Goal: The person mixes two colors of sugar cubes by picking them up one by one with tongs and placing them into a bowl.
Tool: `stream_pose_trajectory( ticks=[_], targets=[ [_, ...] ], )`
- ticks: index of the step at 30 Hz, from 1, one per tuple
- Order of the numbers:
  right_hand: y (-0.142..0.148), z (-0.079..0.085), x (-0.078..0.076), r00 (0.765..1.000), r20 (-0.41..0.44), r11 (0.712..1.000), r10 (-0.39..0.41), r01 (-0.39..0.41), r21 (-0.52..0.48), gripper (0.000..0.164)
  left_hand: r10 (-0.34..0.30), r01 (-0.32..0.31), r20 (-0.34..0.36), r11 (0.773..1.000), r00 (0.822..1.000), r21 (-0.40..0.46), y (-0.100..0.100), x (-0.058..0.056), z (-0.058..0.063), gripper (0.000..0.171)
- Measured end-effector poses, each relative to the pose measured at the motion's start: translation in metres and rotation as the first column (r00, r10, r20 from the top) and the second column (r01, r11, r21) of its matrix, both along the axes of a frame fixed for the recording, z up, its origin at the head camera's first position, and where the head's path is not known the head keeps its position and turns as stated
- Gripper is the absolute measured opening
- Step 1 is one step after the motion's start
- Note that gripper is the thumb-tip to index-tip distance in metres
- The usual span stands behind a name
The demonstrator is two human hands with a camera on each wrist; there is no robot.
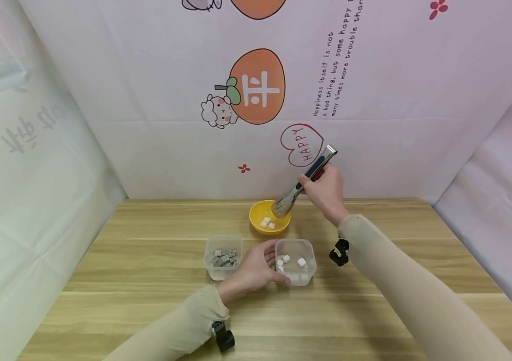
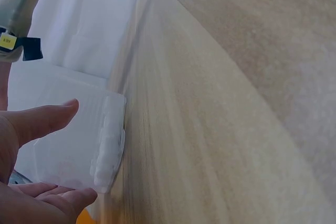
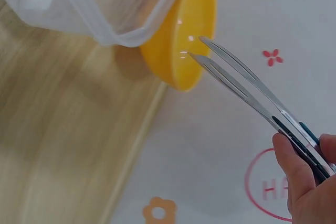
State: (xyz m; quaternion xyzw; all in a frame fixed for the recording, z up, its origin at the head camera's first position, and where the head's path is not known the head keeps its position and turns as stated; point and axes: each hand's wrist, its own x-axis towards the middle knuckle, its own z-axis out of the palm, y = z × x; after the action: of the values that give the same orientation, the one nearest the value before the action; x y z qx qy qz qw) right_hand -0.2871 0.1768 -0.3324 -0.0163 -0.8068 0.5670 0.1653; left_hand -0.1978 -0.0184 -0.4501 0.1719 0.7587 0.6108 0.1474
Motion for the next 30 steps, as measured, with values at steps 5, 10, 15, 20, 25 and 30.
stream_pose_trajectory(
  ticks=[5,10,15,20,25,30],
  targets=[
    [0.005,0.012,0.017,0.997,-0.038,0.998,0.062,-0.062,0.007,0.033,0.001,-0.001,-0.003,1.0,1.0,0.003,-0.001,0.0,-0.001,0.1],
    [0.011,0.024,0.038,0.994,-0.058,0.995,0.088,-0.086,0.043,0.03,0.007,-0.007,-0.007,1.0,1.0,0.002,0.0,0.0,-0.002,0.101],
    [0.017,0.032,0.057,0.99,-0.099,0.987,0.101,-0.087,0.134,0.024,0.011,-0.011,0.001,1.0,1.0,0.003,0.0,0.001,-0.002,0.101],
    [0.024,0.035,0.074,0.985,-0.115,0.977,0.129,-0.106,0.186,0.022,0.005,-0.005,0.002,1.0,1.0,0.0,0.001,0.0,-0.002,0.101],
    [0.029,0.034,0.09,0.981,-0.095,0.967,0.168,-0.146,0.207,0.022,0.004,-0.004,0.002,1.0,1.0,-0.013,0.001,-0.001,-0.002,0.102],
    [0.03,0.03,0.102,0.978,-0.097,0.955,0.182,-0.153,0.253,0.024,-0.004,0.004,-0.005,1.0,1.0,-0.009,0.001,-0.002,-0.001,0.102]
  ],
)
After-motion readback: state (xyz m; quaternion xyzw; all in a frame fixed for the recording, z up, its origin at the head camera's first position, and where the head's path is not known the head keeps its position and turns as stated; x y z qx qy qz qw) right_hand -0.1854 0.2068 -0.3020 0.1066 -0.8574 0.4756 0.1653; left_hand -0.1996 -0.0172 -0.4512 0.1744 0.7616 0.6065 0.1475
